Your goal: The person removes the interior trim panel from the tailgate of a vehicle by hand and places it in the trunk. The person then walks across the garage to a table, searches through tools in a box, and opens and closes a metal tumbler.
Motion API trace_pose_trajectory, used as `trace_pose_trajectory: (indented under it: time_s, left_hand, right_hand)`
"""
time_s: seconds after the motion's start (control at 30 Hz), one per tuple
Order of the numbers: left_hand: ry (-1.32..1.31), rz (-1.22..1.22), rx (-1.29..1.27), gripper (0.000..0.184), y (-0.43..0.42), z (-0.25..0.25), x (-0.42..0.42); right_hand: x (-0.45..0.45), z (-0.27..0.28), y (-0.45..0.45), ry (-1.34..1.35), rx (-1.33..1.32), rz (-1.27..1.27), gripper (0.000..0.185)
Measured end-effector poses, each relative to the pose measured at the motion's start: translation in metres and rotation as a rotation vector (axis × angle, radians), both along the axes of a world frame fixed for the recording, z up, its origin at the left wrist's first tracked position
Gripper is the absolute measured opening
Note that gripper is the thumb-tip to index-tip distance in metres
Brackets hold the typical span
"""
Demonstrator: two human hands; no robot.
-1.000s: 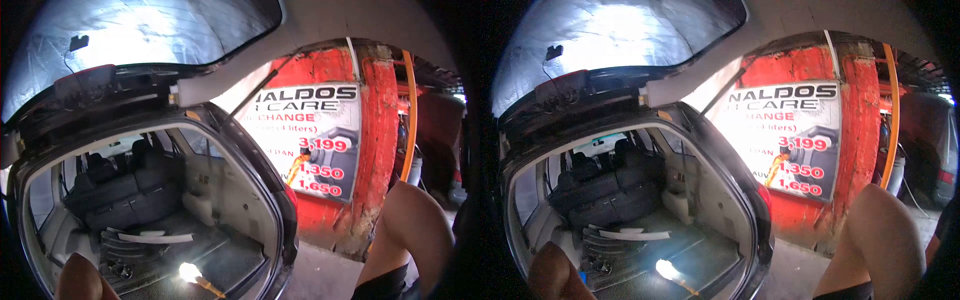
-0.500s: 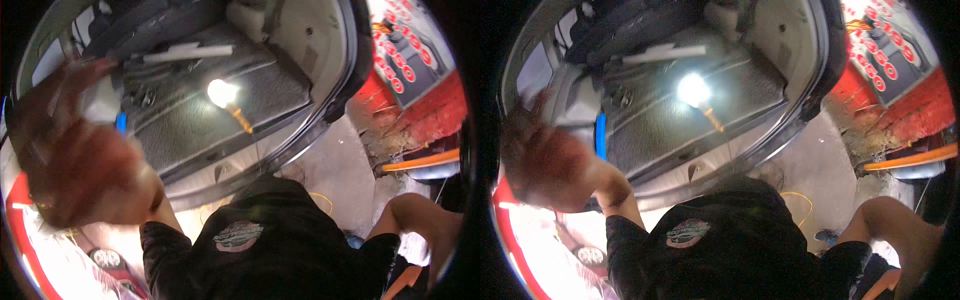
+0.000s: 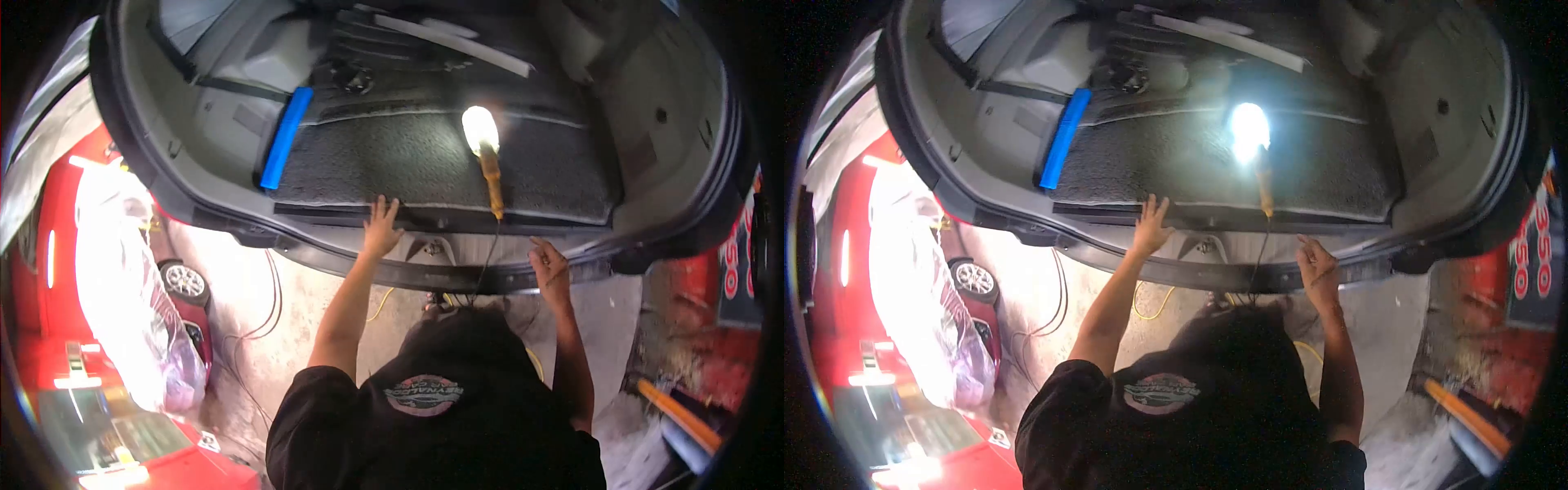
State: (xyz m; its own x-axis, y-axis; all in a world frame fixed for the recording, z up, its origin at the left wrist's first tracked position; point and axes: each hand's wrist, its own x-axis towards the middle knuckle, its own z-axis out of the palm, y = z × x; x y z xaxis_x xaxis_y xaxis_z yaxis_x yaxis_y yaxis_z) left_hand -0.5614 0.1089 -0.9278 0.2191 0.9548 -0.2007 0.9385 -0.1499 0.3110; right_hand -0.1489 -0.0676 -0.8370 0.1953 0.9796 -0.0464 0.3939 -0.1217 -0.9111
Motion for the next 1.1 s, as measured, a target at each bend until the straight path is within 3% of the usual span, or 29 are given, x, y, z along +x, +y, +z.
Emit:
trace_pose_trajectory:
  time_s: [0.03,0.13,0.17,0.2,0.27,0.33,0.4,0.57,0.6,0.63,0.67,0.7,0.73,0.77,0.83,0.9,0.93,1.0,1.03,1.1]
  left_hand:
    - [-0.043,0.037,-0.033,0.085,0.005,0.004,0.003]
    - [-0.073,0.099,-0.103,0.085,0.014,0.009,0.013]
    - [-0.059,0.103,-0.143,0.085,0.014,0.012,0.012]
    - [-0.056,0.138,-0.14,0.085,0.013,0.015,0.012]
    - [0.004,0.112,-0.201,0.087,0.017,0.02,0.013]
    - [-0.004,0.123,-0.219,0.089,0.021,0.02,0.014]
    - [-0.006,0.103,-0.234,0.09,0.021,0.02,0.012]
    - [-0.037,0.029,-0.123,0.097,0.014,-0.002,-0.005]
    - [-0.032,0.011,-0.129,0.104,0.018,-0.016,-0.009]
    - [0.011,-0.03,-0.073,0.109,0.022,-0.028,-0.013]
    - [-0.052,-0.043,-0.16,0.109,0.026,-0.019,-0.019]
    - [-0.141,-0.081,-0.231,0.099,0.028,-0.013,-0.03]
    - [-0.208,-0.141,-0.293,0.086,0.028,0.008,-0.043]
    - [-0.408,-0.279,-0.127,0.076,0.043,-0.052,-0.067]
    - [-0.676,-0.294,-0.24,0.062,0.034,-0.007,-0.099]
    - [-0.7,-0.345,-0.123,0.054,0.022,-0.04,-0.127]
    - [-0.666,-0.365,-0.198,0.054,0.009,-0.052,-0.143]
    - [-0.574,-0.405,-0.186,0.052,-0.027,-0.049,-0.176]
    - [-0.703,-0.337,-0.25,0.043,-0.053,-0.059,-0.193]
    - [-0.685,-0.236,-0.317,0.042,-0.092,-0.068,-0.221]
  right_hand:
    - [-0.008,0.001,0.014,-0.154,-0.047,-0.003,0.039]
    - [-0.025,-0.027,0.069,-0.25,0.065,0.079,0.039]
    - [-0.032,-0.033,0.086,-0.344,0.164,0.127,0.045]
    - [-0.04,-0.041,0.1,-0.336,0.173,0.16,0.045]
    - [-0.054,-0.056,0.12,-0.576,0.141,0.139,0.052]
    - [-0.063,-0.056,0.13,-0.531,0.07,0.16,0.053]
    - [-0.073,-0.06,0.13,-0.667,0.091,0.111,0.052]
    - [-0.098,-0.076,0.147,-0.638,-0.052,-0.026,0.052]
    - [-0.117,-0.048,0.156,-0.623,-0.247,-0.113,0.058]
    - [-0.12,-0.057,0.164,-0.516,-0.182,-0.154,0.061]
    - [-0.13,-0.037,0.166,-0.212,-0.113,-0.196,0.044]
    - [-0.109,-0.105,0.184,-0.319,0.08,-0.247,0.043]
    - [-0.12,-0.088,0.179,-0.292,0.086,-0.286,0.039]
    - [-0.117,-0.113,0.18,-0.477,-0.008,-0.352,0.035]
    - [-0.119,-0.136,0.178,-0.745,0.056,-0.345,0.036]
    - [-0.105,-0.167,0.186,-0.688,0.018,-0.32,0.041]
    - [-0.09,-0.183,0.2,-0.534,-0.106,-0.296,0.043]
    - [-0.09,-0.175,0.213,-0.366,-0.196,-0.252,0.045]
    - [-0.084,-0.167,0.19,-0.513,-0.152,-0.141,0.051]
    - [-0.084,-0.144,0.169,-0.727,-0.078,-0.011,0.058]
